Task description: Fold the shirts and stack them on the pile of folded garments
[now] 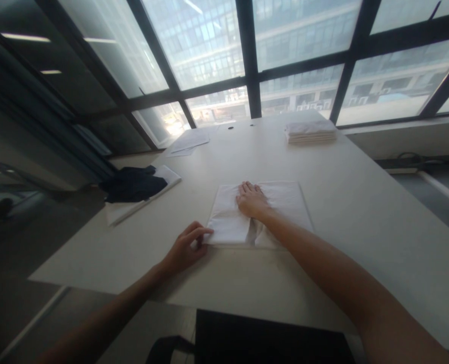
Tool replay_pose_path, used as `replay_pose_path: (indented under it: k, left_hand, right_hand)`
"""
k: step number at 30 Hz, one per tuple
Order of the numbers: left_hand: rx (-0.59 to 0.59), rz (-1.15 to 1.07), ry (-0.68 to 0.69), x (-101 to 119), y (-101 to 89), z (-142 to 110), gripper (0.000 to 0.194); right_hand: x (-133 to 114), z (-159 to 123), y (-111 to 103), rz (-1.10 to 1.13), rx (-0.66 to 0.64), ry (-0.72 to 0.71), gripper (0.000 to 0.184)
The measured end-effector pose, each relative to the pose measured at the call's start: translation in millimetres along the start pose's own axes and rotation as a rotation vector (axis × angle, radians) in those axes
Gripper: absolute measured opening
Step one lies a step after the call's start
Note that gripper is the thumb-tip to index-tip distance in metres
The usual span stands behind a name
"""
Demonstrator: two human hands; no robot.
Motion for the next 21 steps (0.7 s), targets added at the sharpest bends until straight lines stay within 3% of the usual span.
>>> replay_pose_path:
  k: [4,10,14,18,21]
  left_hand:
    - [0.05,0.021,0.039,4,-0.1,-2,0.031]
    - [-0.099,0.193,0.126,15,-1.1,-13,0.031]
    - [-0.097,0.397,0.222,28,0.2,-6,0.032]
    - [-0.238,0.474,0.318,47,30.2,24,0.043]
    - [-0.339,0.495,0.391,58,57.3,44,0.035]
  right_hand:
    - [1,1,2,0.007,0.012,-0.007,0.059]
    - [1,1,3,0.014,0.01,-0.002,0.059]
    - [0,1,2,0.017,0.023,0.004,0.06]
    - [-1,-1,3,0.003,0.036,0.001,0.06]
    - [0,1,2,0.01,0.037,0.002,0.058]
Point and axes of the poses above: each hand's wrist, its own z-axis towards the middle knuckle, its own y-axis out of the palm, x = y × z, the point moved 7 cm from there along z, towards the middle knuckle, and after that the axes turned 10 degrees about -z, right-handed, at the moved point
